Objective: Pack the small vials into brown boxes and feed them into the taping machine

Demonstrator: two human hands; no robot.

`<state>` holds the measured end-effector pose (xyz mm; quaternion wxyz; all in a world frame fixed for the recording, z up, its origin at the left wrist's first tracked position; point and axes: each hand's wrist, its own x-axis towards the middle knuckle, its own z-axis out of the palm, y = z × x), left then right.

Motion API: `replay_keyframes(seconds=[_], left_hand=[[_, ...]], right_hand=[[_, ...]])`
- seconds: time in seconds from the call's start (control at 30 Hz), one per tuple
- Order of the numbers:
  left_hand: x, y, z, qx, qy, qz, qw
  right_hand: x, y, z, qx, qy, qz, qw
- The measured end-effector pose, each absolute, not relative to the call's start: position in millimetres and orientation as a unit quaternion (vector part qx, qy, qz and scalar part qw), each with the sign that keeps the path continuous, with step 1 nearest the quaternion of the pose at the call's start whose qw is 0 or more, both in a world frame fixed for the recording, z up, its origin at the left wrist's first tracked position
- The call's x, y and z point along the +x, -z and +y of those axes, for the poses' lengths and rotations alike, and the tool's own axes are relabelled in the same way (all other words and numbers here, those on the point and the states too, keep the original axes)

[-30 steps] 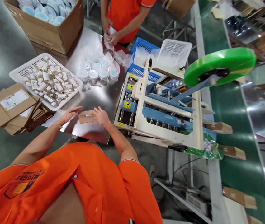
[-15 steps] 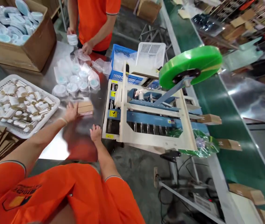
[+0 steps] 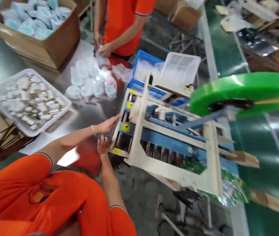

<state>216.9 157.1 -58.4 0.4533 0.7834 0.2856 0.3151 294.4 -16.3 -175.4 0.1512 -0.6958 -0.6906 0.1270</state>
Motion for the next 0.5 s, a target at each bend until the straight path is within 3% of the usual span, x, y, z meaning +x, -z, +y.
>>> replay_keyframes(seconds=[0.1, 0.2, 0.33, 0.43, 0.5], left_hand=[[98.7, 38.4, 86.3, 0.773, -0.312, 0.411, 0.368], [-35.3, 3.8, 12.9, 0.688, -0.296, 0.627, 0.212], [-196.2, -39.1, -63.8, 0.444, -0.257, 0.858, 0.027], [-274.8, -54.8, -98.0, 0.26, -0.139, 0.955, 0.02], [-303.4, -56.9, -110.4, 0.242, -0.1, 0.963, 0.062]], right_hand=[[299.1, 162.9, -10.6, -0.706, -0.151, -0.667, 0.184], [277.5, 138.3, 16.5, -0.715, -0.192, -0.636, 0.218], [161.0, 82.0, 69.2, -0.558, -0.272, -0.742, 0.254], [27.4, 38.3, 98.1, -0.4, -0.326, -0.834, 0.194], [-56.8, 15.3, 107.2, -0.349, -0.322, -0.87, 0.132]])
